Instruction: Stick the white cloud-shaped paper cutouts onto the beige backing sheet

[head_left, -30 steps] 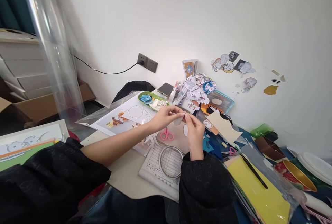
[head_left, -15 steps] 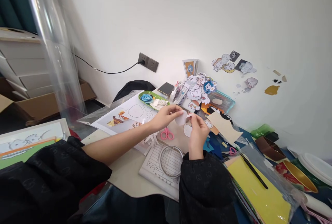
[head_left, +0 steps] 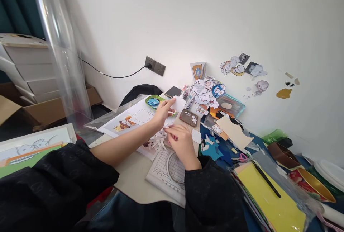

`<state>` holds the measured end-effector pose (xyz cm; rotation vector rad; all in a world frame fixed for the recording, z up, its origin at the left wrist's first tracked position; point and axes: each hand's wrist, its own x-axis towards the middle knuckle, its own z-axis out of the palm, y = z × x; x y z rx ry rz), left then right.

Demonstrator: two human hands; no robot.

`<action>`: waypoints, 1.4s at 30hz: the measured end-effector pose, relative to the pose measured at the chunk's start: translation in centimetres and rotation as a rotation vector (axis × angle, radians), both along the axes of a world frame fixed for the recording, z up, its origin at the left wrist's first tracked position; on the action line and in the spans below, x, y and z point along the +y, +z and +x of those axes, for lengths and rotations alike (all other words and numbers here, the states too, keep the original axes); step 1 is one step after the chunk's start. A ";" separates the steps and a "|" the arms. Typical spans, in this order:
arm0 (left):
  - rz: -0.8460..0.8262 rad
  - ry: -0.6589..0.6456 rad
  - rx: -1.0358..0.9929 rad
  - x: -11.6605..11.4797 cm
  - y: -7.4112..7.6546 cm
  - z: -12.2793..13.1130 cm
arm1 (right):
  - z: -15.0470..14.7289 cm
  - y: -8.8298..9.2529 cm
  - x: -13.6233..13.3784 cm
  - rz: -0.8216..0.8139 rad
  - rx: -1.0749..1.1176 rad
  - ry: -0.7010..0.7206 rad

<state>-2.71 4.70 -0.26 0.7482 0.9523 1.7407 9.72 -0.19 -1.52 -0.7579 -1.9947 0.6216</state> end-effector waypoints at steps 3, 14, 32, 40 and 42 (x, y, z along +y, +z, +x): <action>0.016 -0.011 0.013 0.0 0.0 0.1 | 0.1 -0.4 0.3 -0.027 -0.044 -0.018; 0.231 -0.078 0.215 -0.5 -0.5 0.6 | 1.8 0.4 1.6 -0.480 0.317 -0.100; 0.560 -0.038 0.924 -1.1 -0.4 -0.3 | 5.3 0.5 3.4 -0.738 0.620 -0.054; 0.468 -0.123 0.968 -1.0 0.2 -0.5 | 5.0 0.4 3.5 -0.478 0.524 -0.247; 0.429 -0.159 0.952 -0.8 0.2 -0.7 | 5.2 0.4 3.5 -0.443 0.525 -0.279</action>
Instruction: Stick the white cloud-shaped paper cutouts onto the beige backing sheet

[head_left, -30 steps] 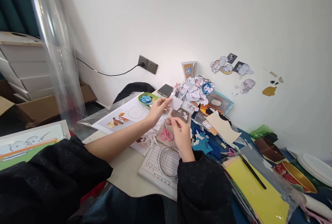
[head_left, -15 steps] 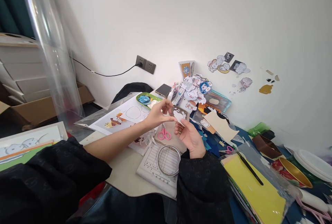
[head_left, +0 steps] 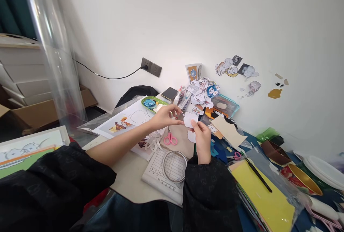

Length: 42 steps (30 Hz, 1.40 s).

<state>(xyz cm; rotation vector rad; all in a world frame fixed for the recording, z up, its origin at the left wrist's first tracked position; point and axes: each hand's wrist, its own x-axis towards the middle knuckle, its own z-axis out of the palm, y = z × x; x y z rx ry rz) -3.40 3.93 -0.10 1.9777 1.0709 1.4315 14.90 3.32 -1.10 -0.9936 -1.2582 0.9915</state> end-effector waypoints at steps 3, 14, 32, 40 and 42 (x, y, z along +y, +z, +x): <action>-0.083 -0.029 -0.015 0.3 -0.2 -0.3 | 0.7 0.0 0.2 0.031 0.029 -0.069; -0.260 -0.134 -0.185 -0.6 -0.3 1.3 | -0.6 1.2 -1.6 0.023 -0.067 0.052; -0.349 -0.232 -0.182 -3.2 -0.3 4.0 | -0.1 1.5 -1.6 -0.265 0.568 0.537; -0.330 -0.044 -0.096 -3.8 -1.2 4.9 | -2.0 1.8 -2.7 -0.267 0.550 0.605; -0.336 -0.029 -0.102 -3.8 -1.2 5.0 | -1.9 1.8 -2.7 -0.263 0.554 0.614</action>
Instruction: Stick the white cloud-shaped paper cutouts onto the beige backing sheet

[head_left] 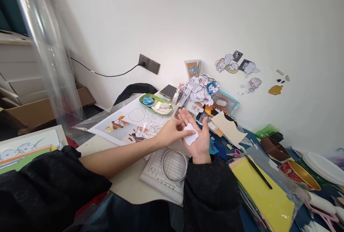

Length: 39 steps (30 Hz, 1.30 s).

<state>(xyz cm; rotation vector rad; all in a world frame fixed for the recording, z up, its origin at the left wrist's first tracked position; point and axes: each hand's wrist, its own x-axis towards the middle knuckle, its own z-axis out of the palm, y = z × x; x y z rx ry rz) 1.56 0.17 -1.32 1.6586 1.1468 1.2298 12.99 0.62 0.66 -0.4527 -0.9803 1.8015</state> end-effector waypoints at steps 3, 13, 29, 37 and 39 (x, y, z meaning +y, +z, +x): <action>-0.032 -0.006 0.026 -0.1 0.1 0.0 | 0.1 0.0 -0.1 0.007 0.005 0.001; 0.090 0.101 0.154 0.0 0.3 -0.4 | 0.1 0.4 -0.4 0.006 0.008 -0.054; 0.147 -0.046 0.234 0.0 0.3 -0.2 | 0.8 0.4 -0.1 0.063 0.164 -0.085; 0.093 -0.029 0.050 -0.2 0.9 -0.2 | 0.7 0.3 -0.3 0.064 0.133 -0.039; 0.076 -0.039 -0.026 -0.4 1.1 -0.2 | 0.6 0.2 -0.3 0.063 0.117 -0.013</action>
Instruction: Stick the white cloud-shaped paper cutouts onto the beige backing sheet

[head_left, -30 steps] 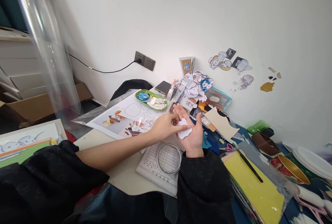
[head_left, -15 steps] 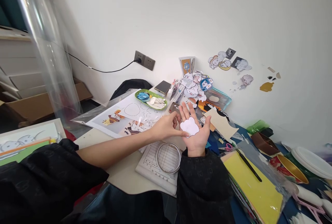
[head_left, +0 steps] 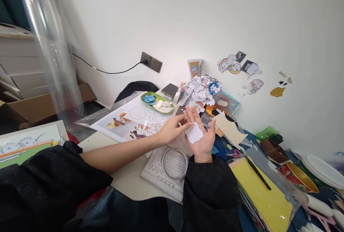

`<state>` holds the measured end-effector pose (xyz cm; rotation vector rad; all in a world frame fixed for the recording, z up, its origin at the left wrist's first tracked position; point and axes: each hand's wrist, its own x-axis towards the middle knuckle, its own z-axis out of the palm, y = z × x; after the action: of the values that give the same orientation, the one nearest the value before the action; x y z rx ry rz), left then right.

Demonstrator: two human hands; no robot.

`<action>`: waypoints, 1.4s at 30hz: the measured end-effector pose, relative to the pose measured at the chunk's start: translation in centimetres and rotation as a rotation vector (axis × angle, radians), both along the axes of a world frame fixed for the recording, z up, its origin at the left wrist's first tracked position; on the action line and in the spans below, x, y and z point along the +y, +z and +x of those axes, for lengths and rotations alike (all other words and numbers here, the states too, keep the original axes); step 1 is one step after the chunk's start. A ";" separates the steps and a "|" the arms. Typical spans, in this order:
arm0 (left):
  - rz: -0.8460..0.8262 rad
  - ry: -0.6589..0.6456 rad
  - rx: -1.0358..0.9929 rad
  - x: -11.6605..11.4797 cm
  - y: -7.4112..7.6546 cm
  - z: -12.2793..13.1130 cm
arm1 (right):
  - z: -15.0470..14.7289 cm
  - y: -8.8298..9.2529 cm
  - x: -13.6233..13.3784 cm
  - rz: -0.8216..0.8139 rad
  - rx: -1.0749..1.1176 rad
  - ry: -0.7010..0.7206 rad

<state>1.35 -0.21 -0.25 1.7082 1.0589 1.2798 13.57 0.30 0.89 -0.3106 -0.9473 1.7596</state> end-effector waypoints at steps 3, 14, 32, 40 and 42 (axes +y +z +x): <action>0.024 -0.032 -0.078 -0.3 0.4 0.1 | -0.2 -0.1 -0.1 -0.005 -0.038 0.024; 0.019 -0.038 -0.083 0.2 -0.2 0.2 | -0.4 -0.6 0.4 -0.027 -0.082 -0.029; -0.054 0.005 -0.445 0.4 0.5 -0.1 | 1.6 -1.1 2.2 -0.112 -0.053 -0.298; -0.218 -0.017 -0.552 1.3 0.0 -0.2 | 0.4 -1.6 2.3 -0.070 -0.218 -0.448; -0.228 -0.013 -0.511 1.1 0.1 -0.2 | 0.5 -1.9 2.5 -0.061 -0.235 -0.517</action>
<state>1.13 0.90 -0.15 1.1300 0.8450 1.4239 14.02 2.82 -0.99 -0.7453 -0.8801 1.2943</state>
